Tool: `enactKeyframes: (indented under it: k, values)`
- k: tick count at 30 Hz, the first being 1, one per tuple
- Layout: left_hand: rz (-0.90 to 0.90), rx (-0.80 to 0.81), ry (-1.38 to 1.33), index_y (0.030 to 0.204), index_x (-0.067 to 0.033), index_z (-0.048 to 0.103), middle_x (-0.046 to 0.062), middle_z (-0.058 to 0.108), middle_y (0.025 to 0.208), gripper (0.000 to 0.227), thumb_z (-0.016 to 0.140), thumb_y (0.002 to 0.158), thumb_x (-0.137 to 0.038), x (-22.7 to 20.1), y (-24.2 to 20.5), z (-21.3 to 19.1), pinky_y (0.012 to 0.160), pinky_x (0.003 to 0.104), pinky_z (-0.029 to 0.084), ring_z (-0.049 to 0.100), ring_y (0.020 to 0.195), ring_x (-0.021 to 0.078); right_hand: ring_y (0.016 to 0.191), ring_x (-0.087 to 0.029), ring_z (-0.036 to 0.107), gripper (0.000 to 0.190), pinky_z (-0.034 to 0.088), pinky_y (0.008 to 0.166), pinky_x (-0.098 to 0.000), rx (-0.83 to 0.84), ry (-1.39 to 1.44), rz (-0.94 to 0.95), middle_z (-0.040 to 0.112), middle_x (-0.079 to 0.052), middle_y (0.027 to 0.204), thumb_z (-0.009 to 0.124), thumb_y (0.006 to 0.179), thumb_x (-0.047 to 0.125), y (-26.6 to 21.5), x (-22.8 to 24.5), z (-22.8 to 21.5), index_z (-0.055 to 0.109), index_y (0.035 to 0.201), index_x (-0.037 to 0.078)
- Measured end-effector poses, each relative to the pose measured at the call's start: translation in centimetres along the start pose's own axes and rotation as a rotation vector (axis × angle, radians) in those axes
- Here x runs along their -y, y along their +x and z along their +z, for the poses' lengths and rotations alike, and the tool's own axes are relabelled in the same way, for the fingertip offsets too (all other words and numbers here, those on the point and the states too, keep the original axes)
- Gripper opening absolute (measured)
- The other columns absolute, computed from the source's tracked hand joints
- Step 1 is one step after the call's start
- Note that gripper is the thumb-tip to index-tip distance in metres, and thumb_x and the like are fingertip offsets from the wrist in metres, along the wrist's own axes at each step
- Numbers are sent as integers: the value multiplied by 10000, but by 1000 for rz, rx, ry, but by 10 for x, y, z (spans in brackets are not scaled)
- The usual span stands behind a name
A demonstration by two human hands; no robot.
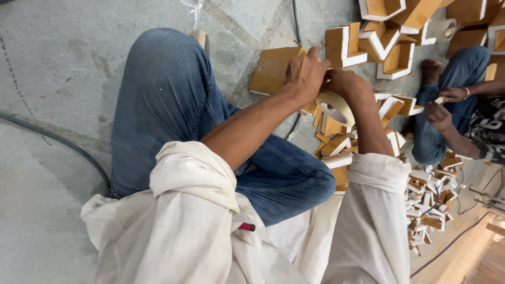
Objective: The person tapes small cardboard boxes using a roll of clear packing tape.
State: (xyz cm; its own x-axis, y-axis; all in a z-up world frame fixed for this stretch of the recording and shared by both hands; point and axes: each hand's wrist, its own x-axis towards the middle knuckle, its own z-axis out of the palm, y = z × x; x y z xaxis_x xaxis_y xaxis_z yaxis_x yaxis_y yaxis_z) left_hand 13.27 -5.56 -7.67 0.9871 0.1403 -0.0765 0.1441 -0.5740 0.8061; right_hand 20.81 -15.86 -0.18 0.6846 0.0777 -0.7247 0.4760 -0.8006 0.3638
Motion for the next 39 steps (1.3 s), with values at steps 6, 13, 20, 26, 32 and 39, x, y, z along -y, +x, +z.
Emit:
enactKeyframes:
  k: [6,13,20,26,32,39]
  values:
    - [-151,-34,-191,1214,5,666,211,721,999,284,627,977,-145,-8,9,28,768,426,612,738,912,357,994,-314,735,373,572,816,-435,-15,330,-72,749,-128,1176,662,928,342,-4,-30,17,715,1219,114]
    - [126,101,118,961,-19,744,150,591,1314,184,737,777,-33,-13,9,0,728,406,632,723,944,338,859,-308,749,316,573,751,-438,-69,413,-3,764,-155,1048,706,894,269,-16,-22,14,750,1139,75]
    - [170,-14,-85,880,-74,758,118,667,1085,181,811,708,-66,-2,14,7,804,481,571,704,949,352,813,-271,740,341,571,743,-414,-74,494,37,779,-120,1029,724,870,272,-32,-11,7,783,1190,168]
    - [188,-20,-76,792,-106,770,97,685,1041,100,762,728,-30,4,16,4,779,471,581,714,903,332,799,-257,727,326,562,726,-400,-82,567,42,775,-136,1004,718,903,287,-36,-13,8,770,1187,135]
    - [229,-56,-99,793,-146,784,72,692,1014,27,778,774,-127,10,11,4,741,457,576,715,866,303,799,-239,713,377,559,701,-395,33,589,38,759,-120,1029,701,880,270,-35,-11,-1,729,1220,110]
    - [170,168,-63,849,-204,791,15,722,1021,105,790,755,-155,7,7,-20,782,406,575,706,897,237,773,-224,707,407,563,693,-367,84,651,64,769,-87,1007,701,854,338,-37,-8,-6,760,1197,126]
